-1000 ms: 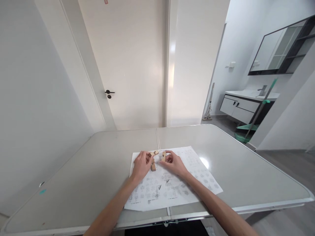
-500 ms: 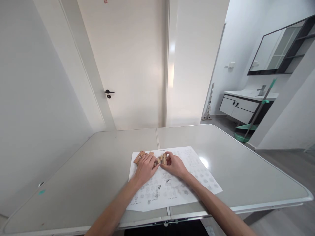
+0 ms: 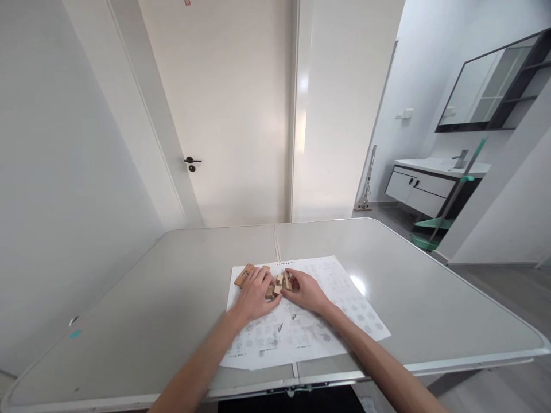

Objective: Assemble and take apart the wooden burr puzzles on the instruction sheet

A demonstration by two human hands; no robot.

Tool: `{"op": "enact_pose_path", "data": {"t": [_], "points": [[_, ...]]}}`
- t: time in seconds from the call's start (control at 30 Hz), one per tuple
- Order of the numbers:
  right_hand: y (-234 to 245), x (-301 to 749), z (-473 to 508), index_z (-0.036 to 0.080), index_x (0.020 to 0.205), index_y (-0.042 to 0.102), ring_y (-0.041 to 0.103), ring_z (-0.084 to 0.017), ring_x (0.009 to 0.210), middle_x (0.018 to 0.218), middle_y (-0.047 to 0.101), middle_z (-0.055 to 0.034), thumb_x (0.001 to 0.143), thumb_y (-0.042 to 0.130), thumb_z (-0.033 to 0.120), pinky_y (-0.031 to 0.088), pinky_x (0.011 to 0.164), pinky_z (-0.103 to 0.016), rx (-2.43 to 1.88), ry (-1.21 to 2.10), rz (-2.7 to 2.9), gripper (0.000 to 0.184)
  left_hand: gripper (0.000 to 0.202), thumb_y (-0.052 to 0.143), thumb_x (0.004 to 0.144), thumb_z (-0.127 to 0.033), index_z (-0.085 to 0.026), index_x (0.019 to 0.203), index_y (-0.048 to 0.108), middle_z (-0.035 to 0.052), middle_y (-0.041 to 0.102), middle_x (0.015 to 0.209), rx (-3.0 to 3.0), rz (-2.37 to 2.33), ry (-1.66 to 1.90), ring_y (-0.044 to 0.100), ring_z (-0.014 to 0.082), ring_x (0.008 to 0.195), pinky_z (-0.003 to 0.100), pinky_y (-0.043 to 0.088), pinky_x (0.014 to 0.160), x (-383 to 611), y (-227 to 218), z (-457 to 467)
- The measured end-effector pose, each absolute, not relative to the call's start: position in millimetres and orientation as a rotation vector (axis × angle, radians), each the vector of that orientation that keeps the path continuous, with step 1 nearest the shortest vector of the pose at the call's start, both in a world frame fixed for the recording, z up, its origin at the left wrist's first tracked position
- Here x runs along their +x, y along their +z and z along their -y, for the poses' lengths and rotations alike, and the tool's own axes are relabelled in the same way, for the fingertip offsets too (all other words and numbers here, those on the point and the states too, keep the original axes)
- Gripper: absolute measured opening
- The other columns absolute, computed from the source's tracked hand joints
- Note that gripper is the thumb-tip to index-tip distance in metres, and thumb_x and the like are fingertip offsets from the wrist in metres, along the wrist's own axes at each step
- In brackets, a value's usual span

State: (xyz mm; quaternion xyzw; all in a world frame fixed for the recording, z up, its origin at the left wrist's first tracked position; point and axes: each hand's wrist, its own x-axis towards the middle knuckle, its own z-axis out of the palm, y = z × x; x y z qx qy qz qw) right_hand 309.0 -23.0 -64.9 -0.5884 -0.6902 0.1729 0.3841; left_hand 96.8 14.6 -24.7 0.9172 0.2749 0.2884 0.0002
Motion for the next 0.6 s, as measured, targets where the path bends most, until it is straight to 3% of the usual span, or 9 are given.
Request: {"op": "enact_pose_path", "data": {"t": [0.17, 0.4, 0.5, 0.6], "points": [[-62.9, 305.8, 25.9, 0.021, 0.135, 0.062, 0.063, -0.025, 0.087, 0.095, 0.072, -0.0064, 0.083, 0.076, 0.034, 0.050, 0.080, -0.037, -1.421, 0.424, 1.839, 0.056, 0.017, 0.068, 0.080, -0.023, -0.024, 0.092, 0.056, 0.0092, 0.061, 0.106, 2.892, -0.857, 0.911, 0.057, 0.0313, 0.104, 0.048, 0.048, 0.095, 92.5, -19.3, -15.3], [-61.7, 301.8, 29.3, 0.021, 0.141, 0.058, 0.060, -0.027, 0.091, 0.102, 0.068, -0.0089, 0.086, 0.078, 0.036, 0.051, 0.085, -0.041, -1.315, 0.415, 1.904, 0.060, 0.033, 0.069, 0.070, -0.017, -0.024, 0.100, 0.056, 0.0081, 0.063, 0.108, 2.861, -0.876, 0.945, 0.059, 0.0301, 0.103, 0.047, 0.049, 0.097, 89.9, -17.3, -16.6], [-61.2, 301.9, 31.6, 0.024, 0.146, 0.052, 0.061, -0.026, 0.091, 0.110, 0.069, -0.0091, 0.087, 0.078, 0.036, 0.052, 0.085, -0.040, -1.256, 0.444, 1.928, 0.065, 0.033, 0.069, 0.075, -0.019, -0.024, 0.104, 0.056, 0.0074, 0.064, 0.111, 2.822, -0.910, 1.006, 0.059, 0.0288, 0.105, 0.044, 0.049, 0.098, 86.5, -17.7, -21.9], [-60.4, 302.6, 34.4, 0.027, 0.147, 0.050, 0.062, -0.026, 0.094, 0.119, 0.069, -0.0092, 0.088, 0.077, 0.035, 0.054, 0.085, -0.040, -1.210, 0.474, 1.944, 0.065, 0.017, 0.057, 0.089, -0.019, -0.024, 0.105, 0.055, 0.0081, 0.064, 0.110, 2.747, -1.021, 1.133, 0.059, 0.0282, 0.108, 0.044, 0.049, 0.098, 78.4, -17.6, -35.7]]}}
